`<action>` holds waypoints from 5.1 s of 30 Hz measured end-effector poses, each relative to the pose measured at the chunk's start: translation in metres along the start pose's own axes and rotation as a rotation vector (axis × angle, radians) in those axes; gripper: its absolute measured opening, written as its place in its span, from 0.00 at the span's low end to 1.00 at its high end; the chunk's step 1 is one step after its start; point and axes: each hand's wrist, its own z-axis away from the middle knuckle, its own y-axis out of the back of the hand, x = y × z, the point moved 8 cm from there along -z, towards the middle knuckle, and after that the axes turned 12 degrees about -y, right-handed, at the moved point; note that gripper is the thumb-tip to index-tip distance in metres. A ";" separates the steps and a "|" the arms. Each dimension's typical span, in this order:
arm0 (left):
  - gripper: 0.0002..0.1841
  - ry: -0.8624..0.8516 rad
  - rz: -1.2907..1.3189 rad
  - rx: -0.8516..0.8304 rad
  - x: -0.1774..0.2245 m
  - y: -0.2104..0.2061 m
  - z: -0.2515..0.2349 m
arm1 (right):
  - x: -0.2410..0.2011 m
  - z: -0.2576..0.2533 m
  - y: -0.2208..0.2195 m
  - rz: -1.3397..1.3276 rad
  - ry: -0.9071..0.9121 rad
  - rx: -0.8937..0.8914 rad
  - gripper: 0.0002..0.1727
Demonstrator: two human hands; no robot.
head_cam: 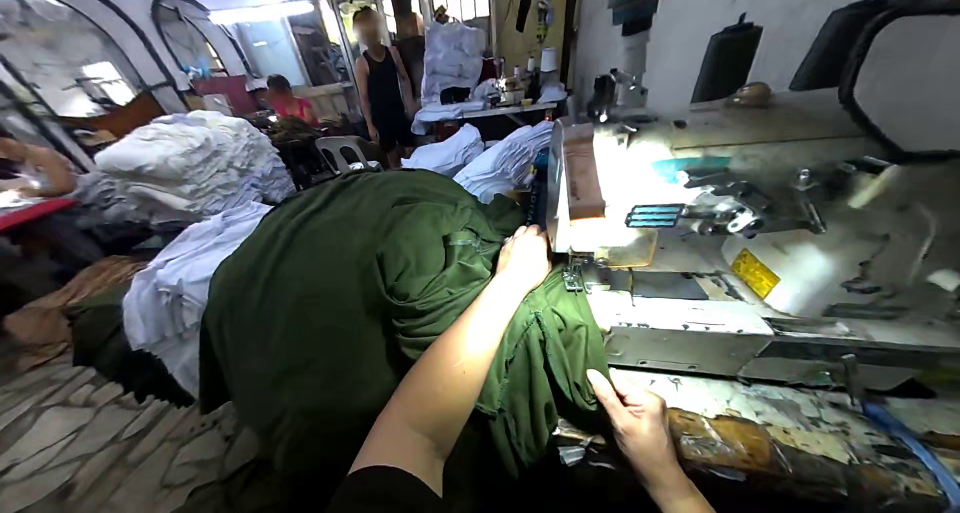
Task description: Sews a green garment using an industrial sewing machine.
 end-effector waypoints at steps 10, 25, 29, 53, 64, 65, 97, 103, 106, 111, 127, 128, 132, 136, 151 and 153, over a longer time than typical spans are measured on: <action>0.17 -0.028 -0.007 0.014 -0.003 -0.004 -0.004 | -0.002 0.007 0.005 0.045 0.174 0.064 0.23; 0.15 -0.013 -0.010 0.000 0.002 0.000 0.002 | -0.005 0.015 0.004 0.065 0.259 0.066 0.29; 0.17 -0.009 -0.004 -0.028 0.002 0.000 -0.001 | -0.005 0.015 0.005 0.050 0.267 0.051 0.30; 0.18 -0.005 -0.006 -0.019 -0.002 0.000 -0.002 | -0.005 0.015 0.006 0.061 0.276 0.095 0.26; 0.16 -0.046 -0.004 0.057 -0.004 -0.002 -0.003 | -0.005 0.015 0.006 0.075 0.277 0.096 0.25; 0.16 -0.038 0.002 0.041 -0.004 -0.002 -0.003 | -0.005 0.015 0.006 0.079 0.275 0.095 0.25; 0.31 -0.583 -0.515 -0.139 0.106 0.176 0.148 | -0.130 -0.017 -0.135 0.535 -0.089 -1.068 0.21; 0.22 -0.786 -0.430 -0.171 0.055 0.132 0.194 | -0.087 -0.011 -0.101 0.089 0.081 -0.660 0.15; 0.21 -0.923 -0.189 -0.222 0.061 0.109 0.203 | -0.064 -0.027 -0.016 -0.129 0.080 -0.239 0.10; 0.27 -1.098 -0.068 -0.250 0.119 0.098 0.194 | -0.073 -0.039 -0.008 0.020 0.267 -0.271 0.12; 0.16 -0.999 -0.274 -0.409 0.110 0.101 0.189 | -0.065 -0.032 -0.015 -0.065 0.384 -0.335 0.11; 0.16 -1.001 -0.281 -0.413 0.111 0.101 0.189 | -0.062 -0.031 -0.015 -0.060 0.373 -0.354 0.11; 0.16 -0.989 -0.309 -0.420 0.112 0.102 0.189 | -0.057 -0.030 -0.015 0.002 0.377 -0.373 0.12; 0.16 -0.990 -0.311 -0.416 0.109 0.106 0.189 | -0.058 -0.028 -0.017 -0.022 0.389 -0.363 0.10; 0.18 -0.972 -0.342 -0.297 0.112 0.114 0.177 | -0.046 -0.022 0.000 -0.102 0.299 -0.325 0.10; 0.18 -0.977 -0.338 -0.283 0.111 0.113 0.176 | -0.042 -0.019 -0.003 -0.116 0.285 -0.327 0.10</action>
